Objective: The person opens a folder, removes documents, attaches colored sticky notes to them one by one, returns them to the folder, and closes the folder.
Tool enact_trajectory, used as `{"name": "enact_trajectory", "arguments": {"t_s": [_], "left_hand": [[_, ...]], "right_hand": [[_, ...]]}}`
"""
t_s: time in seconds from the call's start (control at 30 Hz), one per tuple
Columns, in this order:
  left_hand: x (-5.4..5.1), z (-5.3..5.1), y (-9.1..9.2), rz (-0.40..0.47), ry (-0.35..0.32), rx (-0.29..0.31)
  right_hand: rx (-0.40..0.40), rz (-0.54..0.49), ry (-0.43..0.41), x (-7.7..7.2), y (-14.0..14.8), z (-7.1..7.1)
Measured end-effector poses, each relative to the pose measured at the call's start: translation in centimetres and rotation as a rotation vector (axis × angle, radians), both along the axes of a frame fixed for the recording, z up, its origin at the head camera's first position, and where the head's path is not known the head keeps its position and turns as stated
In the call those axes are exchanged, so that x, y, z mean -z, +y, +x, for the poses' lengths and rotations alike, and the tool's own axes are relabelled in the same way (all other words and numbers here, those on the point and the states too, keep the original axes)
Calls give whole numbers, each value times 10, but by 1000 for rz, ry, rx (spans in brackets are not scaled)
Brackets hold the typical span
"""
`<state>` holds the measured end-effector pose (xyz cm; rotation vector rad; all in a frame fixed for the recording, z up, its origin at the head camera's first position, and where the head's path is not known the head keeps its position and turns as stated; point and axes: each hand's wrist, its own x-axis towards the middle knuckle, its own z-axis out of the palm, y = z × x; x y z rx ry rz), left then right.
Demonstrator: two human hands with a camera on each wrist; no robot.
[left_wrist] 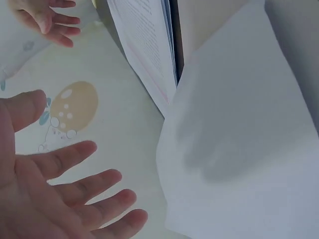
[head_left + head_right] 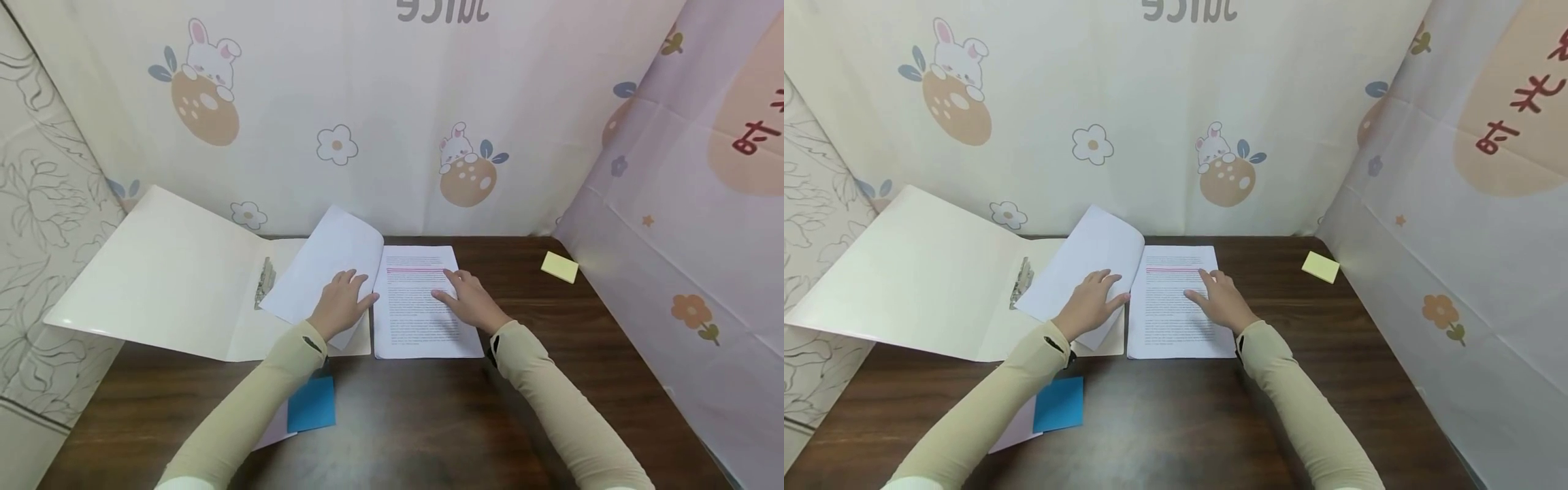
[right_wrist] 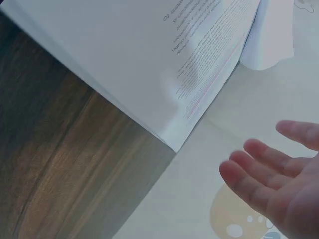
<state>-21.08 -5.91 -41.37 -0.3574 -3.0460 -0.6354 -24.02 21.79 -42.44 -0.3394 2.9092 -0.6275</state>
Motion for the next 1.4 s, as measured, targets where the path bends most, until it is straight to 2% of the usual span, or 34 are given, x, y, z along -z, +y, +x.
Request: {"name": "enact_trajectory", "arguments": {"t_s": [0.13,0.3,0.6,0.77,1.0,1.17,1.3,1.4], "left_hand": [[-1,-2,-3,-32,-7,9],[1,-7,-11,-60,-7,-12],[2,-20,-38,-73,0,-53],[4,-21,-52,-106,-18,-74],[8,-20,-58,-129,-63,-85],[13,-19,-54,-131,-115,-79],[15,-19,-48,-145,-156,-44],[14,-20,-40,-139,-162,-17]], "right_hand": [[9,17,35,-2,-5,2],[-11,80,79,-3,-8,3],[-2,129,107,-5,-5,-10],[6,150,84,-4,1,-14],[0,171,62,6,3,-12],[0,139,9,10,3,-10],[0,142,-72,14,4,-11],[-9,134,-116,15,5,-11]]}}
